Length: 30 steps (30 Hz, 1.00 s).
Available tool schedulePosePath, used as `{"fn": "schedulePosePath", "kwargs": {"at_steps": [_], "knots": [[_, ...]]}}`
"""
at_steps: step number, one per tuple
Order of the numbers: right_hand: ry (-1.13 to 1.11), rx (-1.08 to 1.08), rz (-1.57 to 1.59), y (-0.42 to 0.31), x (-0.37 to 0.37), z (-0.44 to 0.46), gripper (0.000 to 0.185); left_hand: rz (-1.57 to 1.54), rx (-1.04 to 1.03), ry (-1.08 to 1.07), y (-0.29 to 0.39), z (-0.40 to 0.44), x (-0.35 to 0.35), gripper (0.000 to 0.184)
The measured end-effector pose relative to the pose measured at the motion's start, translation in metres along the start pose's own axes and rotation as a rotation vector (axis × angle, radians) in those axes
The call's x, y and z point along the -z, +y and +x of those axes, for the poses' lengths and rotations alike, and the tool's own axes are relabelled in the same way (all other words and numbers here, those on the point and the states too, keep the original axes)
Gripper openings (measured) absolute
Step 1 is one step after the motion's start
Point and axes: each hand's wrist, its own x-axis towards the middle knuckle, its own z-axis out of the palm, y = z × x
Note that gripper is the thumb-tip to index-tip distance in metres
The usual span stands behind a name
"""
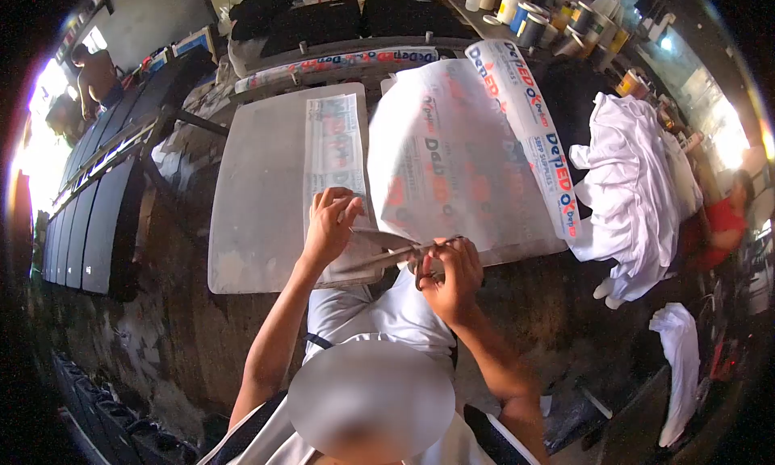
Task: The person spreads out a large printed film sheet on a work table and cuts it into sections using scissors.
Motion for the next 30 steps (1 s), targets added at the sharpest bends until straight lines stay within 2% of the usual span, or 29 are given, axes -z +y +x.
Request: {"fn": "schedulePosePath", "kwargs": {"at_steps": [1, 2, 5, 6, 8, 9, 10, 12, 13, 14, 16, 18, 19, 22, 24, 26, 27, 28, 30], "knots": [[0.014, 0.029, 0.023, -0.009, 0.008, 0.009, 0.029, -0.029, 0.041, -0.034, 0.002, 0.001, 0.002, 0.038], [0.012, 0.031, 0.025, -0.012, 0.008, 0.007, 0.029, -0.028, 0.044, -0.032, 0.000, 0.002, 0.001, 0.038], [0.023, -0.028, 0.128, -0.015, -0.001, -0.006, 0.026, -0.279, 0.193, -0.055, -0.005, 0.007, 0.001, 0.065], [0.022, -0.025, 0.130, -0.016, -0.004, -0.008, 0.026, -0.279, 0.194, -0.052, -0.006, 0.009, 0.001, 0.065], [-0.055, -0.020, 0.095, -0.021, -0.008, -0.013, 0.025, -0.443, 0.299, -0.064, -0.002, 0.009, 0.008, 0.064], [-0.093, -0.044, 0.100, -0.023, -0.012, -0.018, 0.025, -0.562, 0.386, -0.036, -0.001, 0.007, 0.011, 0.056], [-0.095, -0.045, 0.107, -0.026, -0.014, -0.020, 0.025, -0.558, 0.391, -0.033, -0.003, 0.006, 0.012, 0.056], [-0.141, -0.029, 0.133, -0.029, -0.019, -0.023, 0.026, -0.568, 0.275, -0.043, -0.009, 0.007, 0.013, 0.038], [-0.166, -0.042, 0.129, -0.030, -0.022, -0.026, 0.030, -0.566, 0.277, -0.046, -0.016, 0.007, 0.009, 0.038], [-0.165, -0.046, 0.128, -0.030, -0.023, -0.027, 0.030, -0.561, 0.279, -0.040, -0.023, 0.006, 0.004, 0.027], [-0.285, -0.042, 0.160, -0.029, -0.024, -0.025, 0.034, -0.560, 0.283, -0.039, -0.028, 0.004, -0.005, 0.022], [-0.301, -0.053, 0.145, -0.029, -0.031, -0.027, 0.037, -0.489, 0.204, 0.156, -0.026, 0.005, -0.011, 0.025], [-0.286, -0.063, 0.141, -0.029, -0.034, -0.028, 0.038, -0.489, 0.202, 0.153, -0.026, 0.004, -0.011, 0.025], [-0.259, -0.127, 0.144, -0.034, -0.037, -0.032, 0.039, -0.049, -0.105, 0.117, -0.027, 0.001, -0.010, 0.045], [-0.257, -0.186, 0.156, -0.042, -0.030, -0.037, 0.039, -0.024, -0.122, 0.064, -0.028, -0.005, -0.014, 0.050], [-0.350, -0.501, 0.370, -0.058, -0.008, -0.034, 0.041, 0.039, -0.161, -0.015, -0.017, -0.006, -0.007, 0.045], [-0.404, -0.588, 0.429, -0.059, 0.004, -0.036, 0.045, 0.080, -0.166, -0.053, -0.015, -0.007, -0.007, 0.048], [-0.465, -0.640, 0.485, -0.058, 0.015, -0.044, 0.042, 0.078, -0.163, -0.054, -0.014, -0.009, -0.013, 0.048], [-0.604, -0.869, 0.555, -0.060, 0.045, -0.061, 0.032, 0.490, -0.277, -0.158, -0.011, -0.010, -0.014, 0.051]]}}
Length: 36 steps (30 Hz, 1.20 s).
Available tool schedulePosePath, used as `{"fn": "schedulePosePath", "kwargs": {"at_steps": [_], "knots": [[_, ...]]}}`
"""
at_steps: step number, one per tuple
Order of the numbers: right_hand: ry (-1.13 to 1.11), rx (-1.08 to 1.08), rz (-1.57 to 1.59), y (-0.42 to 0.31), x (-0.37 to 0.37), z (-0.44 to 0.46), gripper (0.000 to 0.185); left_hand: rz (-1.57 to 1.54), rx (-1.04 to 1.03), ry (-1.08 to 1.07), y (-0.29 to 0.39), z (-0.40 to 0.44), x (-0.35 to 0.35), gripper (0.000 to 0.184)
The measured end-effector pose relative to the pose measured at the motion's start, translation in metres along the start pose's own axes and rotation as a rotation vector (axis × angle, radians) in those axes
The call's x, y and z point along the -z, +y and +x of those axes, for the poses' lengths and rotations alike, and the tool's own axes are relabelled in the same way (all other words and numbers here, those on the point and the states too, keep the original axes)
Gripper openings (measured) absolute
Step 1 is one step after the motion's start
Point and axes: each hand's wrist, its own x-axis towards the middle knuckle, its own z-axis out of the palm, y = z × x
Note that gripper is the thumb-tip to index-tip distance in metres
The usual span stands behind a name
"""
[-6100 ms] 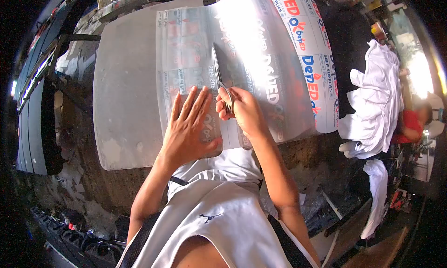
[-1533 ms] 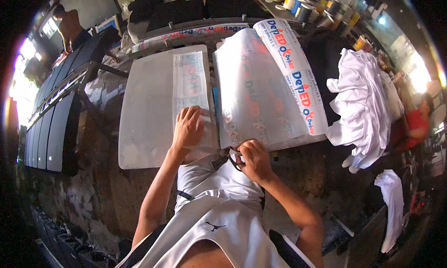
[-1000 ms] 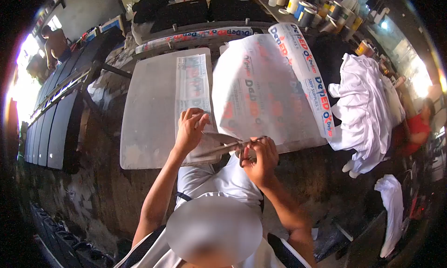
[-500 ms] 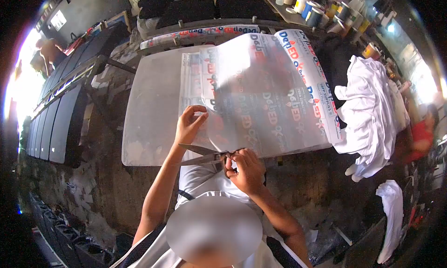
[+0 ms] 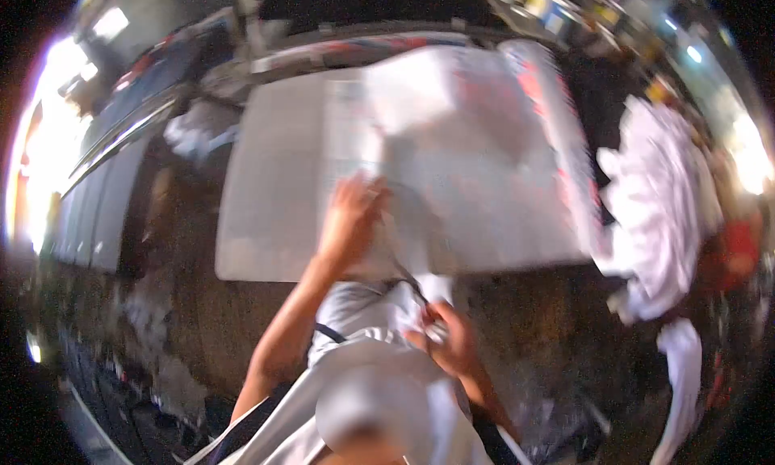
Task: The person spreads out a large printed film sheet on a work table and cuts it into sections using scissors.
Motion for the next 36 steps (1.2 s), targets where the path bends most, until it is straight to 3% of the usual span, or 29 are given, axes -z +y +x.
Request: {"fn": "schedulePosePath", "kwargs": {"at_steps": [1, 2, 4, 6, 8, 9, 12, 13, 15, 17, 19, 21, 26, 28, 29, 31, 34, 36], "knots": [[-0.035, -0.254, 0.196, 0.005, 0.000, -0.014, 0.032, 0.113, -0.012, -0.110, 0.005, -0.001, 0.007, 0.051], [-0.037, -0.357, 0.427, -0.002, 0.000, -0.026, 0.029, 0.016, 0.081, -0.026, 0.004, -0.001, -0.010, 0.049], [-0.094, -0.339, 0.102, 0.016, 0.005, -0.043, 0.022, 0.127, 0.052, -0.092, 0.009, -0.002, 0.012, 0.049], [-0.151, -0.171, 0.273, 0.077, 0.006, -0.065, 0.046, -0.009, 0.033, -0.037, 0.000, -0.008, -0.007, 0.051], [-0.160, -0.101, 0.417, 0.103, 0.004, -0.085, 0.036, -0.160, 0.042, -0.055, -0.001, -0.011, -0.005, 0.059], [-0.183, -0.167, 0.183, 0.139, 0.017, -0.093, 0.031, -0.164, 0.043, -0.049, 0.003, -0.010, 0.001, 0.059], [-0.308, -0.276, 0.363, 0.121, 0.023, -0.098, 0.032, -0.326, 0.049, -0.014, 0.009, -0.016, 0.023, 0.066], [-0.331, -0.355, 0.096, 0.155, 0.032, -0.105, 0.034, -0.302, 0.045, -0.004, 0.010, -0.017, 0.024, 0.069], [-0.265, -0.272, 0.090, 0.176, 0.023, -0.117, 0.035, -0.288, 0.027, 0.008, 0.013, -0.018, 0.024, 0.073], [-0.177, -0.196, 0.078, 0.156, 0.020, -0.124, 0.037, -0.203, 0.033, 0.071, 0.020, -0.018, 0.023, 0.071], [-0.409, -0.351, 0.179, 0.088, 0.019, -0.105, 0.038, -0.199, 0.034, 0.074, 0.026, -0.018, 0.016, 0.068], [-0.360, -0.361, 0.175, 0.080, 0.014, -0.110, 0.038, -0.202, 0.091, 0.022, 0.035, -0.020, 0.021, 0.059], [-0.298, -0.340, 0.167, 0.092, 0.001, -0.111, 0.038, -0.165, 0.080, -0.003, 0.042, -0.026, 0.027, 0.062], [0.058, -0.420, 0.356, 0.122, -0.015, -0.122, 0.038, -0.194, 0.099, -0.042, 0.050, -0.038, 0.028, 0.065], [0.054, -0.422, 0.357, 0.121, -0.016, -0.123, 0.038, -0.217, 0.096, 0.016, 0.053, -0.046, 0.025, 0.068], [0.217, -0.554, 0.701, 0.108, -0.023, -0.125, 0.052, -0.230, 0.103, 0.067, 0.050, -0.055, 0.021, 0.072], [0.120, -0.561, 0.428, 0.134, -0.021, -0.115, 0.038, -0.174, 0.038, 0.020, 0.048, -0.058, 0.019, 0.075], [0.044, -0.578, 0.254, 0.114, -0.021, -0.113, 0.026, -0.078, 0.118, -0.175, 0.050, -0.050, 0.036, 0.075]]}}
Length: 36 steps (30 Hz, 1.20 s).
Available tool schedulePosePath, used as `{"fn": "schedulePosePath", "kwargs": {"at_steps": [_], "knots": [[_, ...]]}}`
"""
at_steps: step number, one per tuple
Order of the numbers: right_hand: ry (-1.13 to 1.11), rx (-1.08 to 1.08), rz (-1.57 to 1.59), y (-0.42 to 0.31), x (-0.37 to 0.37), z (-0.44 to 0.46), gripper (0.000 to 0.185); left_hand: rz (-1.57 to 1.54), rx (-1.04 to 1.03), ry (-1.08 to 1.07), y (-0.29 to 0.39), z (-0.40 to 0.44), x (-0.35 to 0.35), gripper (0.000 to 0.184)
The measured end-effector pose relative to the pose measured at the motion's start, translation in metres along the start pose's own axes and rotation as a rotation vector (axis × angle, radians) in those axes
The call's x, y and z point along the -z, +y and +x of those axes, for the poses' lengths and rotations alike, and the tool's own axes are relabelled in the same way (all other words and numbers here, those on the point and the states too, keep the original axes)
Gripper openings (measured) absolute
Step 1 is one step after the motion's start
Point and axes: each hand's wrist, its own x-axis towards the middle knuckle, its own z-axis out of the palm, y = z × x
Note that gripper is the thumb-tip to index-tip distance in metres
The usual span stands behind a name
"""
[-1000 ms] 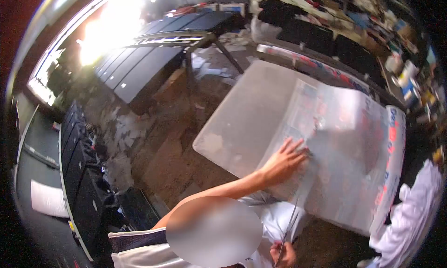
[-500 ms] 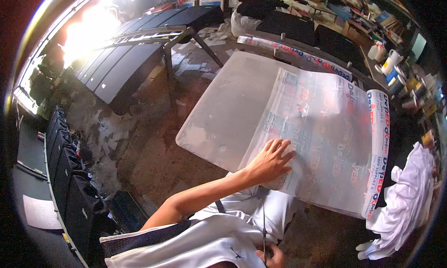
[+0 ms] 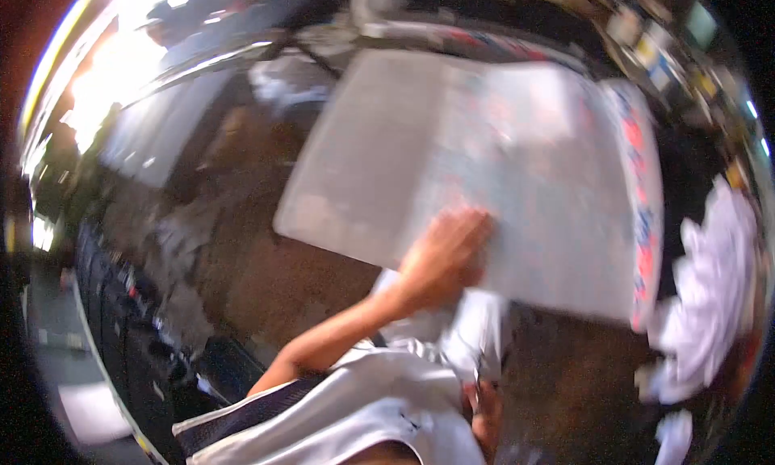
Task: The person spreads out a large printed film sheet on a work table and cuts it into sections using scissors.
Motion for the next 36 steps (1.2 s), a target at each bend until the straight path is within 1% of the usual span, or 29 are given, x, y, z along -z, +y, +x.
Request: {"fn": "schedulePosePath", "kwargs": {"at_steps": [1, 2, 4, 6, 7, 10, 12, 14, 16, 17, 19, 22, 23, 25, 28, 32, 33, 34, 36], "knots": [[0.245, -0.145, 0.596, -0.053, -0.036, -0.031, 0.026, -0.028, -0.013, 0.006, 0.002, -0.001, 0.004, 0.073], [0.166, 0.067, 0.213, -0.057, -0.028, -0.035, 0.027, -0.050, -0.026, 0.020, 0.000, -0.001, 0.006, 0.072], [-0.039, 0.075, -0.035, -0.043, -0.010, -0.032, 0.029, -0.001, -0.032, 0.025, 0.002, 0.000, 0.000, 0.069], [-0.096, 0.045, 0.035, -0.049, -0.012, -0.037, 0.031, -0.028, -0.034, 0.027, 0.002, 0.001, -0.001, 0.068], [-0.074, 0.031, 0.044, -0.050, -0.014, -0.037, 0.031, -0.046, -0.039, 0.040, 0.002, 0.000, -0.002, 0.069], [-0.112, 0.026, 0.130, -0.050, -0.022, -0.028, 0.033, -0.049, -0.043, 0.027, 0.004, -0.001, 0.004, 0.068], [-0.134, 0.116, 0.221, -0.054, -0.027, -0.018, 0.034, -0.048, -0.047, 0.029, 0.002, 0.000, 0.000, 0.070], [-0.152, 0.114, 0.209, -0.054, -0.028, -0.006, 0.036, -0.043, -0.042, 0.034, 0.002, 0.000, -0.001, 0.070], [-0.103, 0.221, 0.158, -0.063, -0.033, 0.004, 0.042, -0.050, -0.045, 0.026, 0.003, 0.000, 0.002, 0.070], [-0.100, 0.222, 0.161, -0.071, -0.034, 0.007, 0.042, -0.058, -0.043, 0.019, 0.004, 0.001, 0.004, 0.069], [-0.138, 0.287, 0.113, -0.084, -0.033, 0.010, 0.049, -0.070, -0.045, 0.021, 0.004, 0.001, 0.004, 0.069], [-0.156, 0.325, 0.182, -0.076, -0.029, 0.021, 0.046, -0.099, -0.049, 0.025, 0.004, 0.001, 0.006, 0.068], [-0.161, 0.323, 0.178, -0.077, -0.027, 0.022, 0.046, -0.113, -0.058, 0.028, 0.003, 0.001, 0.007, 0.067], [-0.182, 0.308, 0.178, -0.079, -0.024, 0.022, 0.039, -0.128, -0.065, 0.027, 0.001, 0.000, 0.009, 0.066], [-0.178, 0.269, 0.153, -0.090, -0.026, 0.018, 0.035, -0.124, -0.075, 0.012, 0.002, 0.000, 0.012, 0.065], [-0.164, 0.202, 0.134, -0.097, -0.031, 0.016, 0.035, -0.124, -0.042, -0.026, 0.006, 0.001, 0.013, 0.062], [-0.168, 0.218, 0.130, -0.098, -0.032, 0.016, 0.035, -0.057, -0.043, -0.035, 0.005, 0.001, 0.009, 0.062], [-0.172, 0.234, 0.125, -0.098, -0.032, 0.016, 0.035, -0.062, -0.046, -0.040, 0.006, 0.002, 0.008, 0.062], [-0.173, 0.240, 0.136, -0.097, -0.031, 0.017, 0.035, -0.060, -0.028, -0.019, 0.008, 0.002, 0.008, 0.068]]}}
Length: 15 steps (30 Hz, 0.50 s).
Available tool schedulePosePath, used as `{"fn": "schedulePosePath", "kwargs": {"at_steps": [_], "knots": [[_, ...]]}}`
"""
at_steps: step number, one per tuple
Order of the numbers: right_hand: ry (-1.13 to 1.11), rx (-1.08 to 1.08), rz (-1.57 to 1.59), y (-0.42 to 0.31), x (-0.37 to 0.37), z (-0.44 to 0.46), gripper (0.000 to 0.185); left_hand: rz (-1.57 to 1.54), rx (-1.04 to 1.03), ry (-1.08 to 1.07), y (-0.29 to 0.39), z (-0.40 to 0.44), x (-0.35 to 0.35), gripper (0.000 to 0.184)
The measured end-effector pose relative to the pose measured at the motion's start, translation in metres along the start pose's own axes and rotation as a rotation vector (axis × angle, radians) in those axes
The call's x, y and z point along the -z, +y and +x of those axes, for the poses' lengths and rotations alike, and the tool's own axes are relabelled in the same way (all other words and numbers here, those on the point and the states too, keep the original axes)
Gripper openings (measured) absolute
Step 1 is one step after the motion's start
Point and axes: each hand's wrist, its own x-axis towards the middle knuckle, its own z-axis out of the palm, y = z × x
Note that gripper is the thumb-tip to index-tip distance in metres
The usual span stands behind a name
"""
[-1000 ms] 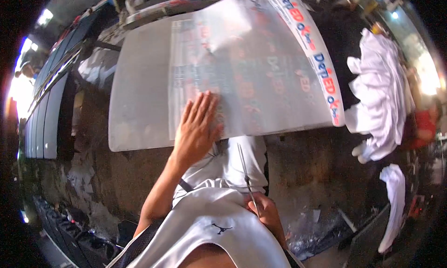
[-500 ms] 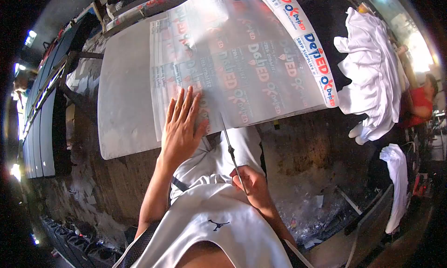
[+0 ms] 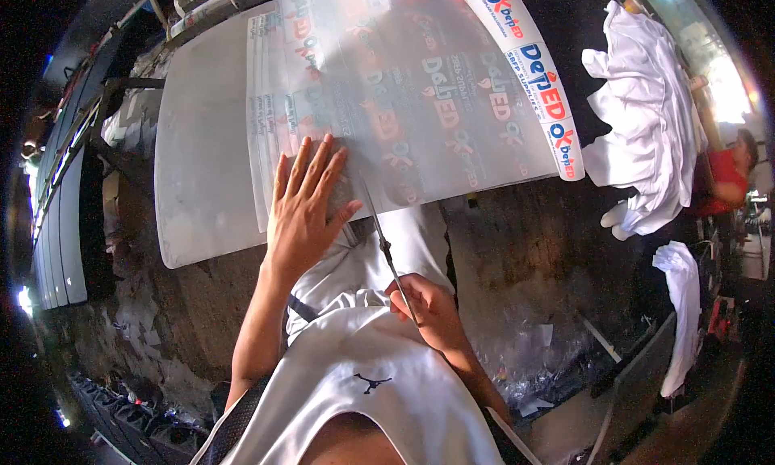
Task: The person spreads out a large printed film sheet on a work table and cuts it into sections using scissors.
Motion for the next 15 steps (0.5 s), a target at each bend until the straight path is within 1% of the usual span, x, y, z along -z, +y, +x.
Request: {"fn": "schedulePosePath", "kwargs": {"at_steps": [1, 5, 10, 15], "knots": [[-0.006, 0.013, 0.009, 0.0007, 0.0005, 0.0005, 0.035, 0.029, -0.006, 0.012, -0.0011, 0.0003, -0.0021, 0.077], [-0.010, 0.012, 0.034, 0.0008, 0.0023, 0.0036, 0.037, -0.010, -0.009, 0.023, -0.0010, 0.0003, -0.0029, 0.074], [-0.010, -0.010, 0.003, 0.0025, 0.0051, 0.0071, 0.038, -0.003, 0.019, 0.002, -0.0005, -0.0015, -0.0044, 0.080], [-0.023, 0.003, 0.001, -0.0026, 0.0065, 0.0079, 0.037, -0.003, 0.012, 0.005, 0.0011, 0.0006, -0.0007, 0.081]]}}
